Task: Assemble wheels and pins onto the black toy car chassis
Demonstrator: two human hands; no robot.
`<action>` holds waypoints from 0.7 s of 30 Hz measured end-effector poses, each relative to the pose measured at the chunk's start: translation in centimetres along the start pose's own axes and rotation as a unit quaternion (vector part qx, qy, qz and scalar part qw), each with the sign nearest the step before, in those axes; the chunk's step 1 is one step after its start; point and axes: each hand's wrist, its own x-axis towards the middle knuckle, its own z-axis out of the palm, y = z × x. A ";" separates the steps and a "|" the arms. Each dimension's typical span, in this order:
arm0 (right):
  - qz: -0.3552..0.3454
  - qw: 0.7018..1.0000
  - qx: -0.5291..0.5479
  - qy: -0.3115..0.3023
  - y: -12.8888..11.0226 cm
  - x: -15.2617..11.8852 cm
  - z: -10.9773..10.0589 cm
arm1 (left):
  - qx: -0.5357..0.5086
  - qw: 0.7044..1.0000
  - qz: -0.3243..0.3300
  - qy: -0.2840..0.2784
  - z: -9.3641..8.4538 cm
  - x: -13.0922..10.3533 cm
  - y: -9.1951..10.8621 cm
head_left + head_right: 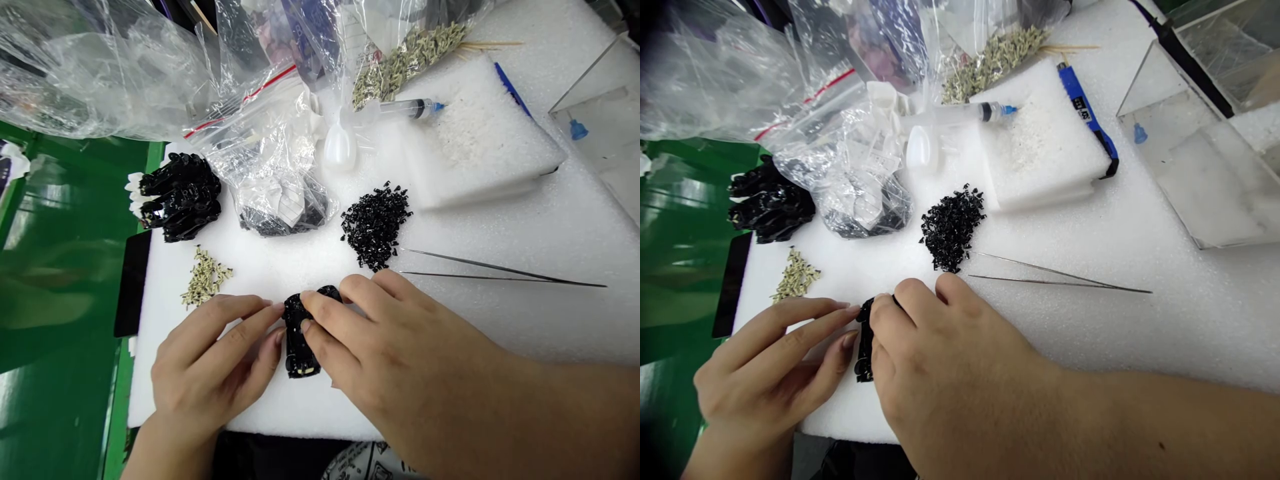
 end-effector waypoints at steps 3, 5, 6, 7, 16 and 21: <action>-0.001 1.000 -0.004 0.000 0.0 0.1 0.2 | -0.016 1.000 -0.002 -0.005 0.1 0.1 -0.1; -0.001 1.000 -0.005 0.004 0.1 0.1 0.2 | -0.028 1.000 -0.001 -0.006 0.2 0.3 -0.2; 0.000 1.000 -0.004 0.006 0.1 0.1 0.2 | -0.032 0.999 0.003 -0.005 0.2 0.4 -0.2; 0.001 1.000 -0.003 0.007 0.1 0.1 0.2 | -0.034 0.999 0.006 -0.005 0.2 0.5 -0.2; -0.003 1.000 0.001 0.003 0.0 0.0 0.2 | -0.062 0.998 -0.002 -0.009 0.3 0.5 -0.5; 0.001 1.000 -0.001 0.010 0.1 0.0 0.3 | -0.052 0.998 -0.023 0.001 0.4 0.4 -0.4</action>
